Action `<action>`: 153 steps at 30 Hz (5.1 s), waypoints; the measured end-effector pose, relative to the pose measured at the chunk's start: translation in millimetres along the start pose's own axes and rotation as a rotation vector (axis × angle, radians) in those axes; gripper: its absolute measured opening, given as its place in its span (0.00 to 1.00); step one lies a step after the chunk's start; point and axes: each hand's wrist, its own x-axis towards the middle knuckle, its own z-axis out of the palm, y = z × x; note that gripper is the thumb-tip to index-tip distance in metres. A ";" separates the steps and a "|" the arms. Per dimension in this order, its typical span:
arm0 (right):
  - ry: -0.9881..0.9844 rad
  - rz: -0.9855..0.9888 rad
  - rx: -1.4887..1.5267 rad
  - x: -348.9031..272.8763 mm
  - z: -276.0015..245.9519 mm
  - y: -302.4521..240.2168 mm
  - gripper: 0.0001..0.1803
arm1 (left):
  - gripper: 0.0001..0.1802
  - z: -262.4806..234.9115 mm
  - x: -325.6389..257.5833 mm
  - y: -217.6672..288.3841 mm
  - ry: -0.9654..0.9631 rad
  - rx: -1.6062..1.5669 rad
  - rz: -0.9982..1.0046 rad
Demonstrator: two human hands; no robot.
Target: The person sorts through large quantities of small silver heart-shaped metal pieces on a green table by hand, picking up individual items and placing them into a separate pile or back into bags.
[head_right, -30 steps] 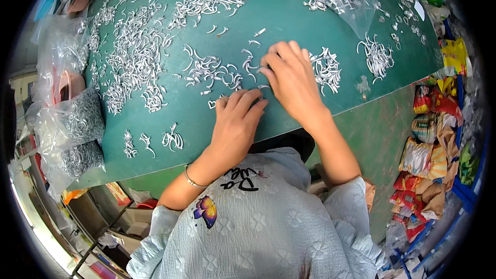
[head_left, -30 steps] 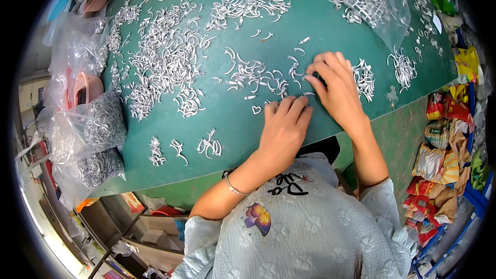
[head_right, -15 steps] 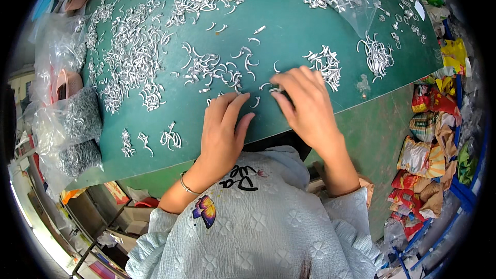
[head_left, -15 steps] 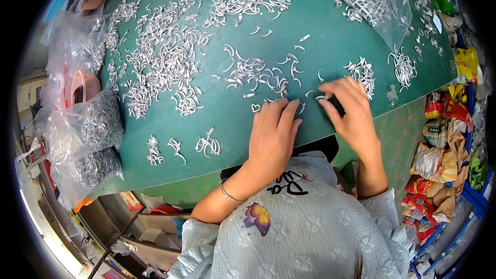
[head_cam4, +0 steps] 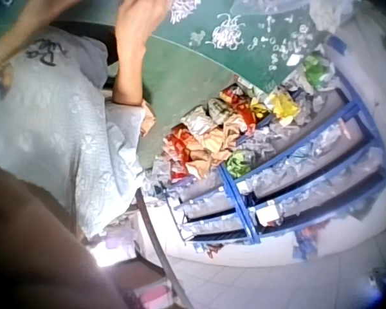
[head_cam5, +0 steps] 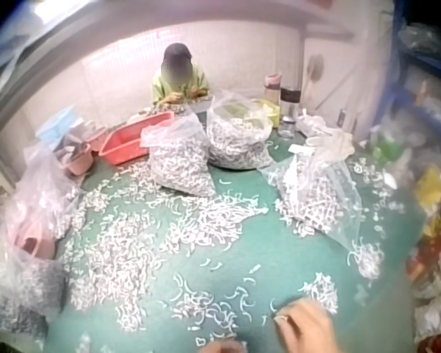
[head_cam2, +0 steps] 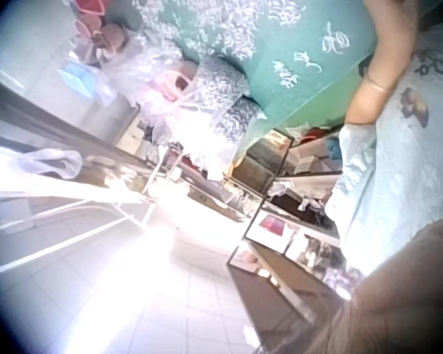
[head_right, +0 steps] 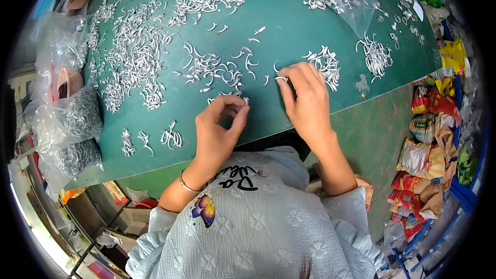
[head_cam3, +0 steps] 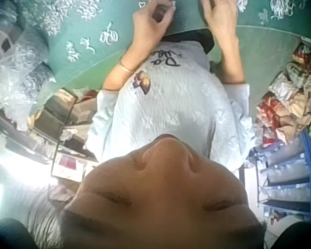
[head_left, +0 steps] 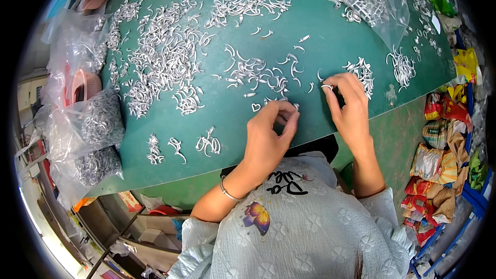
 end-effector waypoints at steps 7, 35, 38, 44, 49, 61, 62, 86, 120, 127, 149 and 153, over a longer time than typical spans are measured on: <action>-0.128 -0.085 -0.048 -3.2 9.2 -6.7 0.13 | 0.12 -8.7 -3.8 -14.8 -0.121 0.368 0.337; -0.331 -0.103 0.109 -4.4 -9.4 -12.8 0.21 | 0.23 -10.4 -20.9 -11.8 0.044 0.302 0.164; -0.396 -0.085 0.096 -15.3 -6.8 -17.9 0.27 | 0.24 -12.4 -23.0 -10.8 -0.034 0.301 0.174; -0.404 -0.067 0.137 -16.7 -3.4 -23.2 0.29 | 0.25 -8.9 -20.6 -6.7 -0.082 0.263 0.160; -0.487 -0.033 0.285 -18.0 -5.2 -25.4 0.29 | 0.25 -19.2 -27.7 -9.5 -0.036 0.229 0.129; -0.228 0.027 0.237 -8.5 -10.4 -16.7 0.15 | 0.35 -12.0 -25.7 -6.1 -0.068 0.355 0.238; -0.247 0.013 0.255 -0.1 -10.5 -18.7 0.15 | 0.35 -6.4 -23.6 -4.1 -0.094 0.400 0.256; -0.337 -0.252 -0.037 6.7 12.5 -24.9 0.08 | 0.22 -18.7 -47.6 -28.3 0.015 0.410 0.237; -0.156 -0.272 -0.175 7.6 18.7 -25.4 0.07 | 0.19 -4.7 -39.7 -34.0 -0.018 0.508 0.297; -0.148 -0.237 0.077 13.1 25.1 -25.7 0.05 | 0.26 1.6 -35.2 -20.5 0.047 0.490 0.273; -0.109 -0.204 -0.207 39.9 33.6 -11.6 0.10 | 0.19 1.9 -28.3 -30.3 -0.033 0.517 0.399; -0.107 -0.176 -0.153 32.3 21.6 -13.4 0.11 | 0.16 -1.4 -33.4 -31.7 -0.002 0.467 0.382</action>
